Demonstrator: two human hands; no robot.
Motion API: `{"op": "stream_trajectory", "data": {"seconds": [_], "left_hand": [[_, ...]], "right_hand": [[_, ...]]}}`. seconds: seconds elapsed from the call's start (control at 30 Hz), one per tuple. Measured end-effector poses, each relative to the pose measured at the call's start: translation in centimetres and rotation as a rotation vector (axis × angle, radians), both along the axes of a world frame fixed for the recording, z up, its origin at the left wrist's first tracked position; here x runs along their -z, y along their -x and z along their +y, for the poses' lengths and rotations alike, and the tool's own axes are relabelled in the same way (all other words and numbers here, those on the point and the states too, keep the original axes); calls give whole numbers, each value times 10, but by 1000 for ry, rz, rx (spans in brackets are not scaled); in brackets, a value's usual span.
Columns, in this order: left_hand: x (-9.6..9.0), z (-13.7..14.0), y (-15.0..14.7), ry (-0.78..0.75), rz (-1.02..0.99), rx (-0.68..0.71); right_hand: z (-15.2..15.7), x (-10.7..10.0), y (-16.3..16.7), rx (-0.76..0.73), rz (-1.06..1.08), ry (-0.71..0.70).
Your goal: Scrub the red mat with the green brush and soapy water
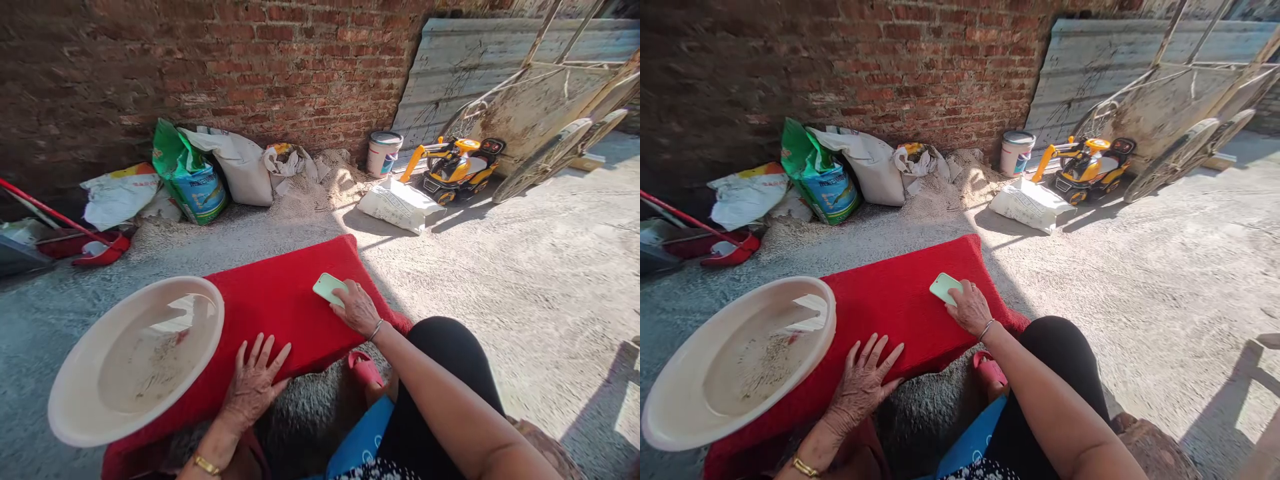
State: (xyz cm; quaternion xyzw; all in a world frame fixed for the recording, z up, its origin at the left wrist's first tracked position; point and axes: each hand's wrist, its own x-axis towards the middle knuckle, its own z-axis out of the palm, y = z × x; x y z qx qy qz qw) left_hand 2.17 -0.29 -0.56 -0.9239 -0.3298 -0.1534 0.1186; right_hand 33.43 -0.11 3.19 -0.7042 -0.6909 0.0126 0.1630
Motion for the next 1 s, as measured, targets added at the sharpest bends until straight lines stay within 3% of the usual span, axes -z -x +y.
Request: {"op": "stream_trajectory", "data": {"seconds": [0.13, 0.27, 0.43, 0.63, 0.8, 1.0], "left_hand": [[0, 0, 0, -4, -9, 7], [1, 0, 0, -4, -11, 12], [0, 1, 0, -9, 8, 9], [-1, 0, -1, -12, 10, 9], [0, 1, 0, -11, -8, 7], [4, 2, 1, -23, -10, 9]], "right_hand": [[-2, 4, -27, 107, 78, 24], [-10, 13, -63, 284, 263, -37], [-15, 17, -89, 484, 641, -15], [-14, 19, -102, 521, 1104, 26], [-17, 28, -107, 513, 1132, 76], [-23, 38, -109, 593, 960, 173]]}}
